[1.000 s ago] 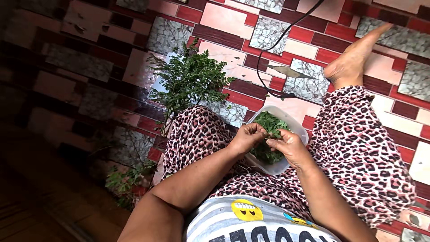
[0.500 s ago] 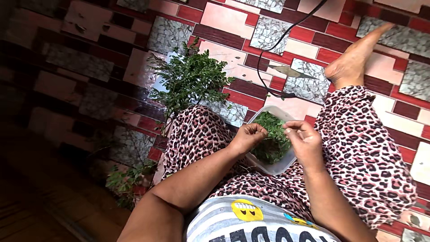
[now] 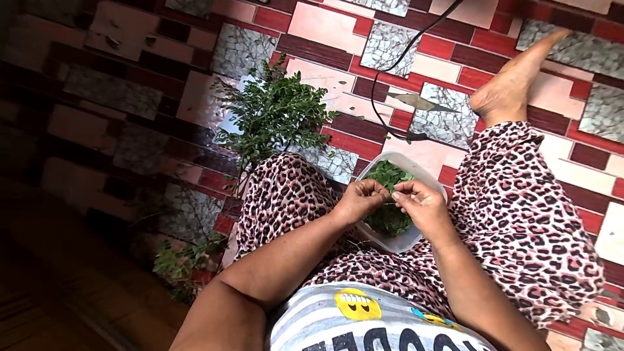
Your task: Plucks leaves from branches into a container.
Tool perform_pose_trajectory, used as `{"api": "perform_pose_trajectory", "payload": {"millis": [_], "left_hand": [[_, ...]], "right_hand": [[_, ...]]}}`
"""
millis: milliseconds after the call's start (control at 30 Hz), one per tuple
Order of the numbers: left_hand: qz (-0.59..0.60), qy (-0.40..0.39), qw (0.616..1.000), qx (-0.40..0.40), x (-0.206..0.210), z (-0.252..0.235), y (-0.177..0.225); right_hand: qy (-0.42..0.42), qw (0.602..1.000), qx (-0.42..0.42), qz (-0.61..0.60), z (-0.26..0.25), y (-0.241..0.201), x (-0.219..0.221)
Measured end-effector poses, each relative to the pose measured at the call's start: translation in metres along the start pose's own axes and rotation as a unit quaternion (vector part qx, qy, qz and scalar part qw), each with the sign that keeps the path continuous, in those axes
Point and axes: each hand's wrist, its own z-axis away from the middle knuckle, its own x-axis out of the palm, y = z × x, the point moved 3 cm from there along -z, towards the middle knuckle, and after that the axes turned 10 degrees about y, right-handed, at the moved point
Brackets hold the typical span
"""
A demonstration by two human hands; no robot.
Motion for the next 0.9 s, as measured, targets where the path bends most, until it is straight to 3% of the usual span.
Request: {"api": "perform_pose_trajectory", "payload": {"millis": [233, 367, 500, 733, 900], "left_hand": [[-0.012, -0.021, 0.999, 0.021, 0.000, -0.001, -0.001], [-0.017, -0.020, 0.999, 0.025, 0.001, -0.001, -0.001], [-0.021, -0.029, 0.999, 0.034, 0.001, -0.002, -0.003], [-0.041, -0.028, 0.998, 0.030, 0.000, -0.004, -0.005], [-0.061, -0.037, 0.997, 0.034, 0.000, -0.001, -0.006]], "right_hand": [[0.049, 0.997, -0.051, 0.009, -0.006, 0.007, -0.003], [0.001, 0.999, -0.042, 0.033, -0.009, 0.006, -0.004], [-0.020, 0.999, -0.021, -0.022, -0.010, 0.010, 0.001], [0.031, 0.995, -0.027, -0.086, -0.012, 0.014, 0.008], [-0.012, 0.999, -0.014, 0.045, -0.020, 0.015, -0.002]]}}
